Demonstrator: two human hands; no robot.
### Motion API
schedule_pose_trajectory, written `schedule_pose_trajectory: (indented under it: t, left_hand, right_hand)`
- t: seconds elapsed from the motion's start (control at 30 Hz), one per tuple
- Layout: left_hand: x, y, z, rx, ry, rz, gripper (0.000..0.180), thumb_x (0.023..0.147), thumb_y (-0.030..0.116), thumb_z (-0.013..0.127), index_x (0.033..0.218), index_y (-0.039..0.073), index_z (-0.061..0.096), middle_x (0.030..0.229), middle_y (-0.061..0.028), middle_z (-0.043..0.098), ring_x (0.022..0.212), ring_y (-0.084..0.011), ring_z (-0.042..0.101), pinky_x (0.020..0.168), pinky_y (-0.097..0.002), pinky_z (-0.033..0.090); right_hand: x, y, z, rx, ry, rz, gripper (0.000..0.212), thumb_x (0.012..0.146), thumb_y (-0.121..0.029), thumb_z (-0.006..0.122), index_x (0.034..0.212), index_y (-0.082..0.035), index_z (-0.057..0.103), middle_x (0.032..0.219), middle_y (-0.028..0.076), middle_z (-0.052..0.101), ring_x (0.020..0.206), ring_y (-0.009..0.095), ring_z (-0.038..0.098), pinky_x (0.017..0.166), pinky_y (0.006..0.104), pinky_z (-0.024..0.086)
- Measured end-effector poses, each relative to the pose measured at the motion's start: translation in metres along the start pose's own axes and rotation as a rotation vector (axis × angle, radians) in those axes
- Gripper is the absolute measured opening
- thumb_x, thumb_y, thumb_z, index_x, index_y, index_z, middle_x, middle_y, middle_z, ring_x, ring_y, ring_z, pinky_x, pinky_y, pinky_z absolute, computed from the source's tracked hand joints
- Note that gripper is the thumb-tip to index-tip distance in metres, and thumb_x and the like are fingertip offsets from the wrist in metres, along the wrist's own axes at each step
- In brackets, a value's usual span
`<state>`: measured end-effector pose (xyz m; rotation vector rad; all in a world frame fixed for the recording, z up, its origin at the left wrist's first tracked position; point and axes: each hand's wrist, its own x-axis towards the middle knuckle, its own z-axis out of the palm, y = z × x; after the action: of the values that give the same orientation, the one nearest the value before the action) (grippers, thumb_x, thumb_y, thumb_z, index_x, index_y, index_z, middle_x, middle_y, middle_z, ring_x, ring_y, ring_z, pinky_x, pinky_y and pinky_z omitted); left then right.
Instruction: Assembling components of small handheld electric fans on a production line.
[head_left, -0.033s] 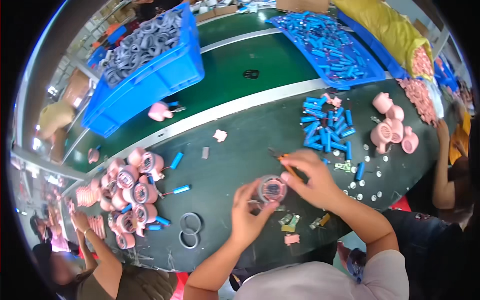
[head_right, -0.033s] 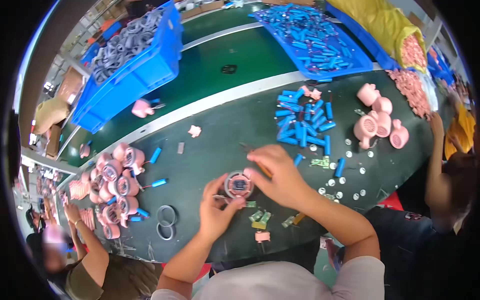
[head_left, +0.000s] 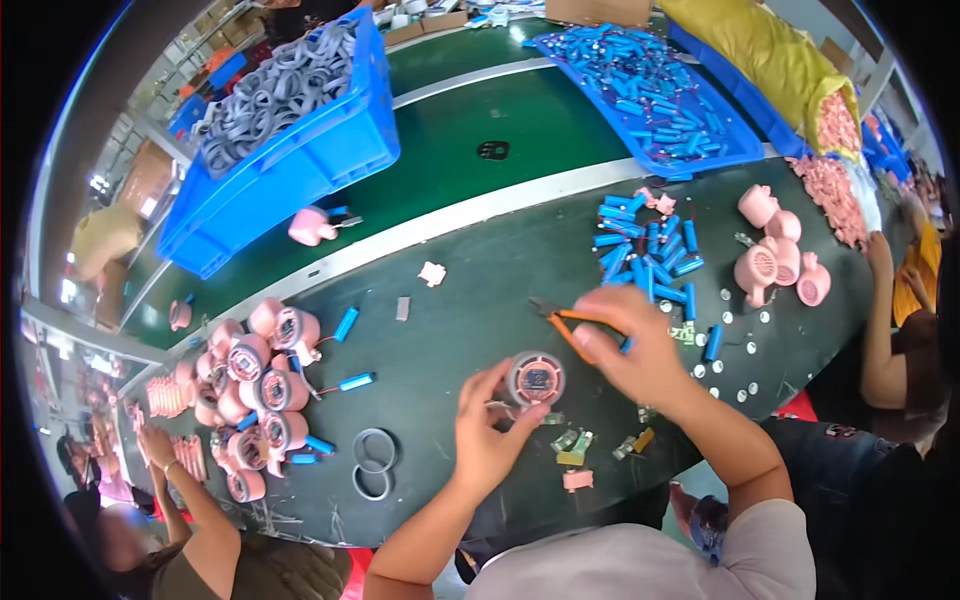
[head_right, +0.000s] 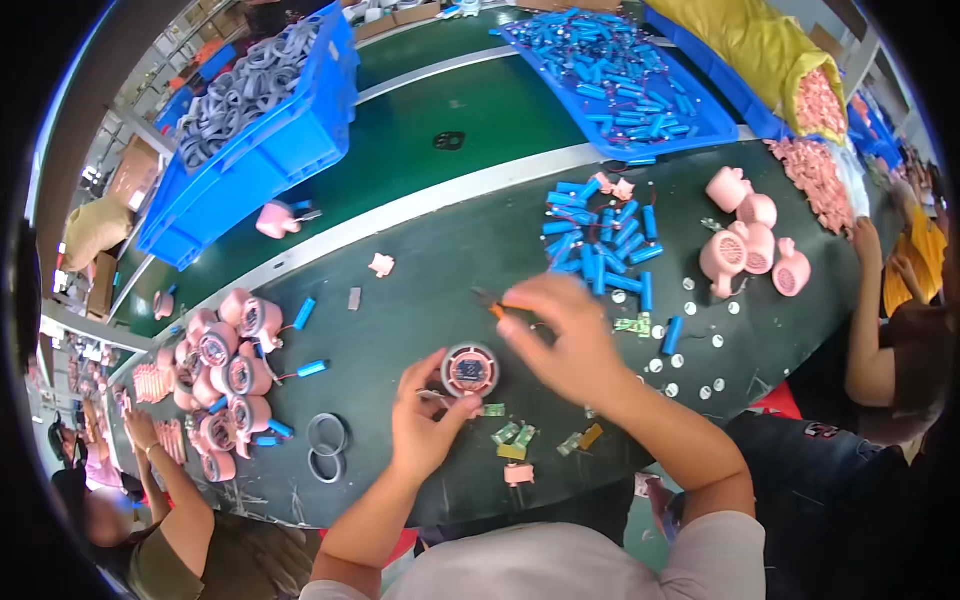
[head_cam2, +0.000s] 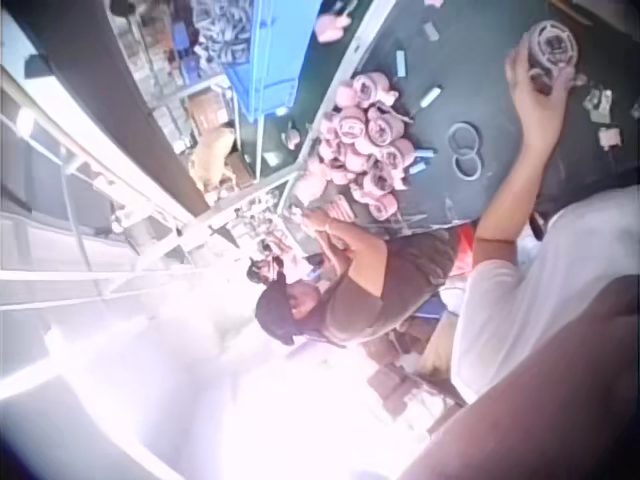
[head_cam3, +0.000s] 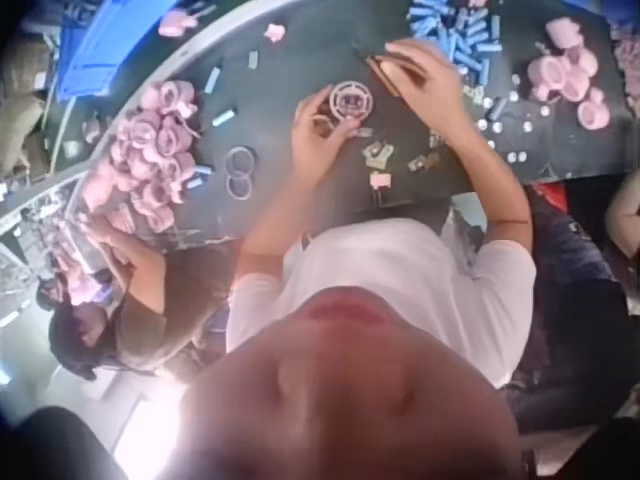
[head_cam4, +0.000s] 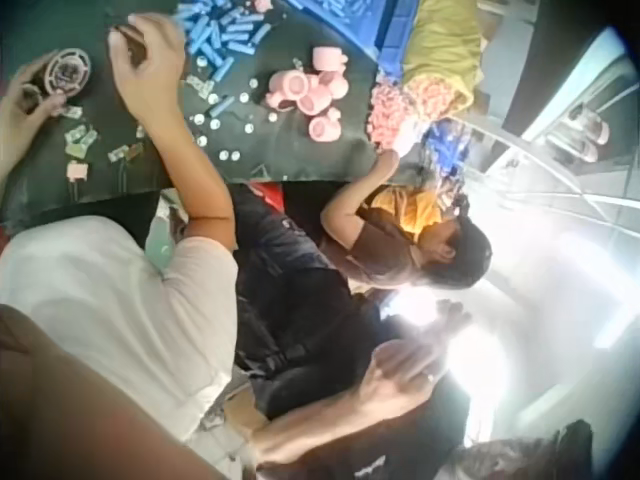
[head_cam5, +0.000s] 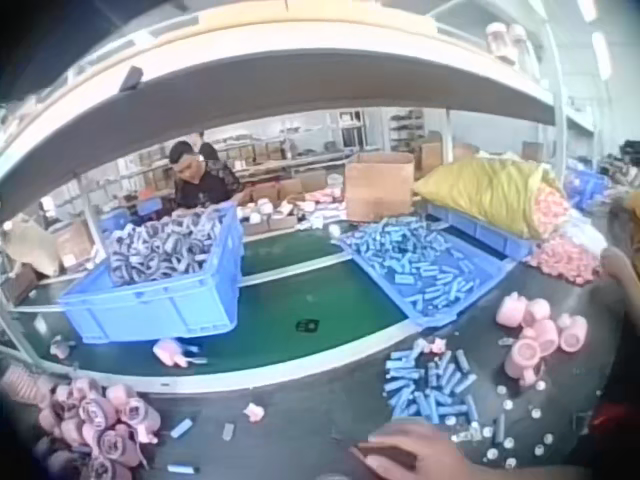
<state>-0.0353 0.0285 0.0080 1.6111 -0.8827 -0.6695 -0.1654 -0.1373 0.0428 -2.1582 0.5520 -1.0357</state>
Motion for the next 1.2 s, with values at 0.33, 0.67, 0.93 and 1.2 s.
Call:
schedule_pose_trajectory:
  t: [0.33, 0.67, 0.93, 1.2]
  left_hand:
    - [-0.008, 0.002, -0.001, 0.245, 0.184, 0.186, 0.066, 0.065, 0.008, 0.081, 0.123, 0.005, 0.051, 0.081, -0.0036, 0.046, 0.056, -0.0095, 0.039, 0.046, -0.0217, 0.036]
    - [-0.019, 0.012, 0.003, 0.083, 0.154, 0.400, 0.025, 0.076, 0.000, 0.069, 0.100, 0.006, 0.065, 0.089, -0.0053, 0.064, 0.062, -0.0086, 0.059, 0.050, -0.0199, 0.048]
    - [-0.012, 0.012, 0.002, 0.045, 0.060, 0.507, 0.021, 0.078, -0.005, 0.064, 0.098, 0.003, 0.067, 0.085, -0.0065, 0.068, 0.067, -0.0125, 0.064, 0.051, -0.0212, 0.050]
    - [-0.020, 0.013, 0.000, -0.091, -0.117, 0.452, 0.031, 0.078, -0.009, 0.058, 0.107, -0.001, 0.063, 0.097, -0.0103, 0.064, 0.080, -0.0149, 0.063, 0.068, -0.0253, 0.052]
  right_hand:
    - [0.048, 0.121, -0.074, -0.422, 0.332, 0.271, 0.030, 0.079, -0.032, 0.068, 0.084, -0.003, 0.070, 0.070, 0.014, 0.064, 0.061, 0.025, 0.060, 0.057, 0.0345, 0.044]
    - [0.048, 0.132, -0.073, -0.326, 0.224, 0.397, 0.017, 0.075, -0.014, 0.068, 0.083, 0.001, 0.070, 0.064, 0.010, 0.061, 0.059, 0.017, 0.054, 0.056, 0.0316, 0.042]
    - [0.051, 0.131, -0.081, -0.519, 0.148, 0.133, 0.007, 0.075, -0.006, 0.063, 0.078, 0.000, 0.066, 0.073, 0.011, 0.063, 0.071, 0.025, 0.056, 0.065, 0.0356, 0.044]
    - [0.064, 0.126, -0.098, 0.282, 0.463, 0.273, 0.013, 0.093, -0.016, 0.051, 0.091, -0.003, 0.056, 0.094, 0.003, 0.059, 0.089, 0.009, 0.050, 0.084, 0.0225, 0.036]
